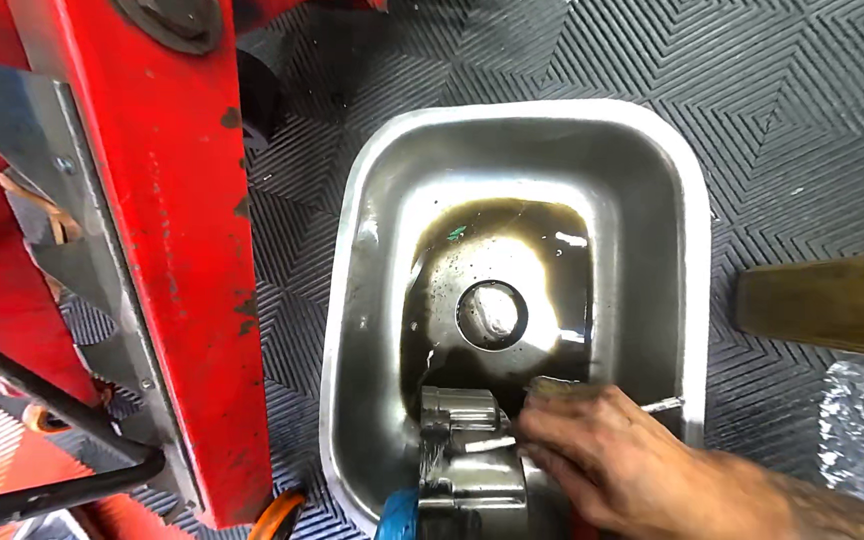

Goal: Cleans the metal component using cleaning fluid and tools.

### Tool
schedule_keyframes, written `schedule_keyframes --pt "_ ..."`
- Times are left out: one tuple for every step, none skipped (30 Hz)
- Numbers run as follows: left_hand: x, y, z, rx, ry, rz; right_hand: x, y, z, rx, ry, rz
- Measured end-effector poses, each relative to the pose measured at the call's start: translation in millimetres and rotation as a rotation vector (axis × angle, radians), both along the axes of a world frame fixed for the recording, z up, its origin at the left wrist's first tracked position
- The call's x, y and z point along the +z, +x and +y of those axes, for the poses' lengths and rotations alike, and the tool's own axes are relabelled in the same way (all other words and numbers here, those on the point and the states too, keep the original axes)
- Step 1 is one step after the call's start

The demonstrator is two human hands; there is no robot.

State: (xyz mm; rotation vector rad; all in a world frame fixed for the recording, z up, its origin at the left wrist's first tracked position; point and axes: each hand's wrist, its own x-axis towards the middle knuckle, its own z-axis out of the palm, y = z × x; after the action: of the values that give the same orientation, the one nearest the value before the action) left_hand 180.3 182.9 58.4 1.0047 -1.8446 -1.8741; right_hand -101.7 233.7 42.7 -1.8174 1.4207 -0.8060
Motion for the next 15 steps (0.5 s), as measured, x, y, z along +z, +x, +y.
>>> schedule_keyframes --pt "-1.3 0.4 1.3 0.007 -0.010 -0.006 0.3 -1.1 -2.2 -0.007 0.023 0.005" --pt "-2.2 -0.2 1.1 0.006 -0.016 -0.004 0.2 -2.4 -3.5 -0.004 0.032 0.004" --pt "-2.0 -0.9 0.1 -0.002 -0.012 0.003 0.4 -3.2 -3.3 0.006 0.034 -0.012" --pt "-1.0 -1.1 -1.2 -0.011 -0.004 0.011 0.9 -3.7 -2.3 0.022 0.036 -0.032" --pt "0.3 -1.2 -2.3 -0.018 0.007 0.013 1.5 -4.1 -2.0 0.034 0.041 -0.041" --pt "0.9 -1.8 -2.6 -0.015 0.013 0.021 1.7 -4.7 -3.0 0.035 0.048 -0.036" --pt "0.6 -1.6 -1.9 -0.010 0.014 0.022 2.3 -4.4 -4.4 0.024 0.055 -0.017" --pt "0.7 -1.7 -1.5 -0.010 0.002 0.008 3.3 -3.3 -5.3 0.014 0.058 -0.002" --pt "0.1 -1.5 -1.8 -0.020 -0.011 0.001 4.3 -2.1 -5.5 0.014 0.054 -0.007" --pt "-0.1 -1.1 -2.8 -0.042 -0.021 -0.003 4.8 -1.1 -4.5 0.023 0.055 -0.026" --pt "-0.4 -1.0 -3.7 -0.056 -0.024 -0.001 4.4 -1.0 -3.6 0.025 0.055 -0.041" --pt "-0.6 -1.0 -4.4 -0.062 -0.029 -0.004 3.4 -2.2 -4.0 0.016 0.069 -0.046" --pt "0.2 -0.9 -3.3 -0.053 -0.020 -0.014 3.3 -2.5 -4.2 0.002 0.098 -0.049" --pt "0.2 -0.4 -1.7 -0.047 -0.010 -0.016 4.7 -1.3 -3.3 0.002 0.120 -0.059" --pt "-0.8 -0.6 -1.4 -0.044 -0.008 -0.012 7.2 0.0 -2.5 0.021 0.126 -0.082"
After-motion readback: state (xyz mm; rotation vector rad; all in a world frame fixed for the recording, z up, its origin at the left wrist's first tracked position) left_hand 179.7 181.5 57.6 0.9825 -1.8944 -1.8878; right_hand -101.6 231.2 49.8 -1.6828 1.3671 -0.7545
